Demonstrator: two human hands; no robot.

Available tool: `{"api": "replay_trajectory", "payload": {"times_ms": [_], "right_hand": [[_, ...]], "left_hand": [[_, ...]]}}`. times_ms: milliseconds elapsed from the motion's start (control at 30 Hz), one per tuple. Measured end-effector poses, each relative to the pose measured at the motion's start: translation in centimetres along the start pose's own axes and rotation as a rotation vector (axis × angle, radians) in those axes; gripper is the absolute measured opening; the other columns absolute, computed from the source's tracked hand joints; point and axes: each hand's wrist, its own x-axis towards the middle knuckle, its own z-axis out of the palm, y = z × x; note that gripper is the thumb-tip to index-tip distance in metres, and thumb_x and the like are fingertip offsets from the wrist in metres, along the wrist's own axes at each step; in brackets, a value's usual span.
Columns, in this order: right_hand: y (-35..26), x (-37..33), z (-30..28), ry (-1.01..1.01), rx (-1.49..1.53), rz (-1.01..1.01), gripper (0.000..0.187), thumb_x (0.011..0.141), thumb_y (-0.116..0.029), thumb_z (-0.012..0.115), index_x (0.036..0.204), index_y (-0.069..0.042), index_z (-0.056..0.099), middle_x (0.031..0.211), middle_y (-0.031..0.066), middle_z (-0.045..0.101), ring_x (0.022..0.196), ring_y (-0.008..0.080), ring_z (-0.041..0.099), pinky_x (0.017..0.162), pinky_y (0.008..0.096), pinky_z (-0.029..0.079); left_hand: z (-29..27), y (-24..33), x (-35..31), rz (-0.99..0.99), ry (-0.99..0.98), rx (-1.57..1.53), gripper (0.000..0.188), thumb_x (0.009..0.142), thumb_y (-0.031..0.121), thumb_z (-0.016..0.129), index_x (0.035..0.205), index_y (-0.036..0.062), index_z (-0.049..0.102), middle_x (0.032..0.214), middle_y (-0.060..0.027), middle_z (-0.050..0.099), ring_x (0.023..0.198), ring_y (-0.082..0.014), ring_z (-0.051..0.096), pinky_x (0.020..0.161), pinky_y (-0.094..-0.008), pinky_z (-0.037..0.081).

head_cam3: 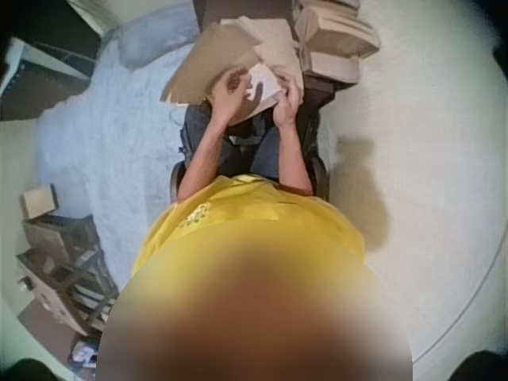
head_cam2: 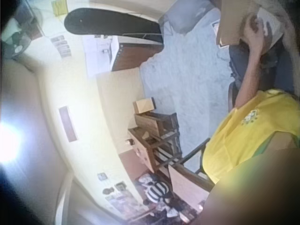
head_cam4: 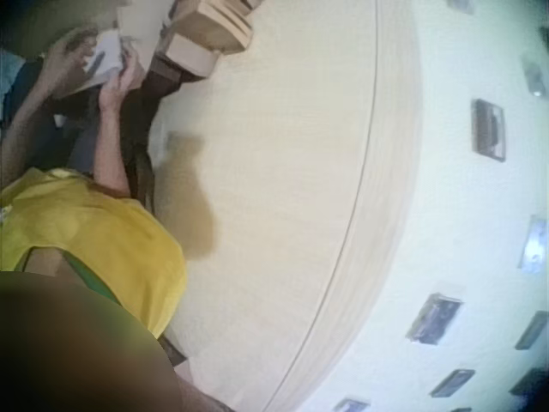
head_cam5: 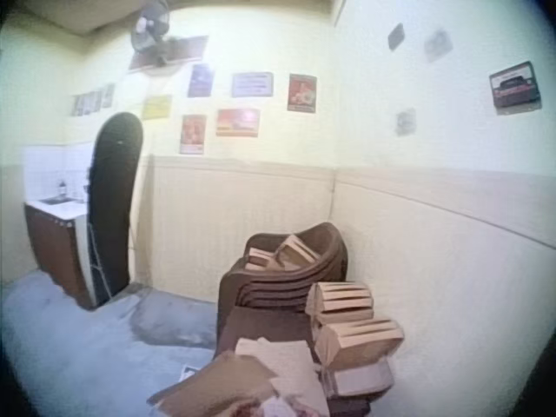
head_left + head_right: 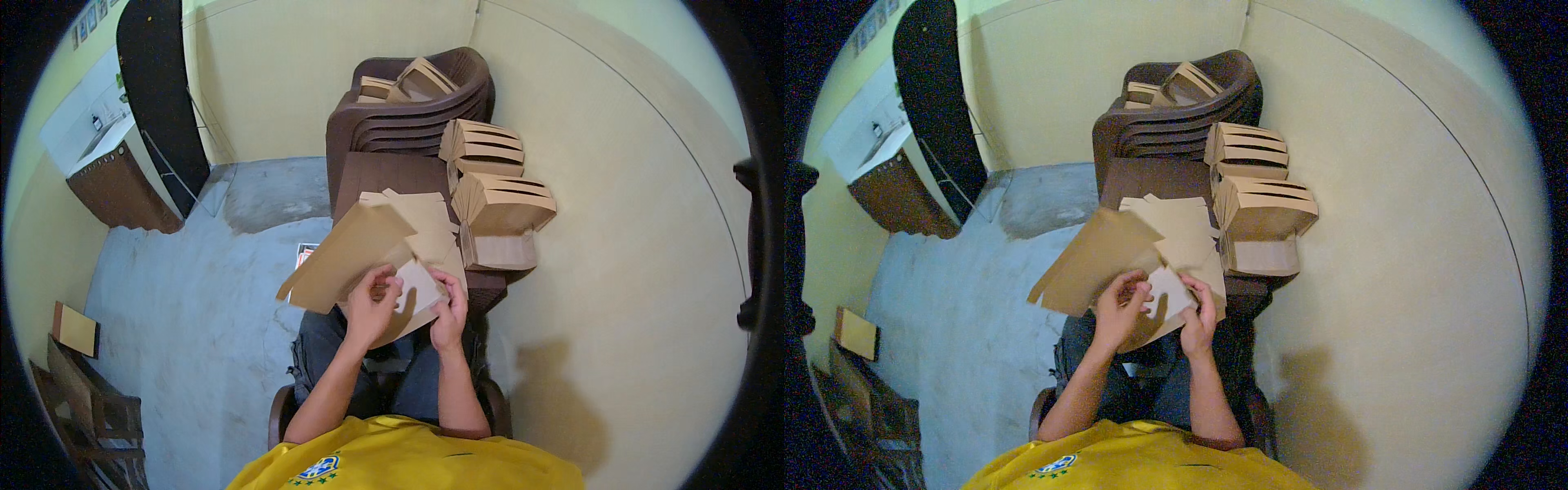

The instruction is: The person assembles flat cardboard box blanks into small boxes by folding and tucking flaps. They handle each blank one at a time, fold the sides, and secure the flaps to form a finished box, then place it on a growing stack.

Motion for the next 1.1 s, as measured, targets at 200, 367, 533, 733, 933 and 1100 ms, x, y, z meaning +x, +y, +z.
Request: {"api": "replay_trajectory", "payload": {"times_ms": [200, 367, 533, 733, 933, 1100], "right_hand": [[-3.1, -1.4, 2.5, -0.241, -0.281, -0.031, 0.030, 0.086, 0.003, 0.070, 0.116, 0.001, 0.068, 0.134, 0.0151, 0.069, 0.127, 0.0255, 0.067, 0.106, 0.0416, 0.055], [-4.9, -0.9, 2.7, -0.182, -0.685, 0.004, 0.029, 0.083, -0.012, 0.091, 0.104, 0.001, 0.076, 0.111, 0.0119, 0.075, 0.094, 0.0172, 0.073, 0.075, 0.0331, 0.066], [-4.3, -0.1, 3.0, -0.186, -0.672, -0.042, 0.029, 0.084, -0.008, 0.087, 0.109, 0.003, 0.077, 0.096, 0.0110, 0.074, 0.084, 0.0148, 0.071, 0.070, 0.0312, 0.064], [-3.8, -0.4, 3.0, -0.093, -0.624, 0.060, 0.032, 0.085, -0.003, 0.080, 0.117, 0.000, 0.073, 0.091, 0.0118, 0.077, 0.080, 0.0194, 0.075, 0.075, 0.0334, 0.062], [-2.9, 0.0, 2.6, 0.024, -0.237, 0.267, 0.033, 0.091, 0.006, 0.075, 0.123, 0.003, 0.069, 0.093, 0.0085, 0.077, 0.082, 0.0110, 0.072, 0.073, 0.0270, 0.059], [-2.9, -0.1, 2.7, 0.035, -0.272, 0.304, 0.031, 0.093, 0.005, 0.077, 0.123, 0.004, 0.070, 0.092, 0.0079, 0.077, 0.079, 0.0099, 0.070, 0.071, 0.0255, 0.057]], "left_hand": [[0.2, -0.9, 1.6, -0.100, 0.177, -0.157, 0.029, 0.103, 0.027, 0.077, 0.099, -0.0018, 0.073, 0.084, -0.0036, 0.071, 0.078, -0.0086, 0.067, 0.063, -0.0262, 0.056], [-0.5, -2.3, 1.1, -0.083, 0.056, -0.103, 0.029, 0.105, 0.025, 0.074, 0.102, -0.0026, 0.080, 0.086, -0.0028, 0.074, 0.076, -0.0093, 0.066, 0.064, -0.0267, 0.054], [-1.2, -2.9, 1.1, -0.235, -0.071, -0.210, 0.024, 0.103, 0.019, 0.072, 0.106, -0.0035, 0.081, 0.093, -0.0068, 0.077, 0.082, -0.0159, 0.072, 0.073, -0.0323, 0.063], [-2.1, -2.5, 1.5, -0.454, -0.172, -0.416, 0.021, 0.101, 0.016, 0.076, 0.105, -0.0047, 0.079, 0.097, -0.0106, 0.079, 0.084, -0.0187, 0.076, 0.080, -0.0347, 0.066], [-2.3, -3.1, 1.7, -0.487, -0.288, -0.531, 0.017, 0.099, 0.010, 0.078, 0.109, -0.0028, 0.079, 0.101, -0.0124, 0.079, 0.087, -0.0198, 0.077, 0.082, -0.0330, 0.067], [-2.1, -3.1, 1.5, -0.494, -0.278, -0.517, 0.018, 0.099, 0.008, 0.078, 0.112, -0.0052, 0.077, 0.104, -0.0137, 0.079, 0.091, -0.0223, 0.078, 0.084, -0.0334, 0.068]]}}
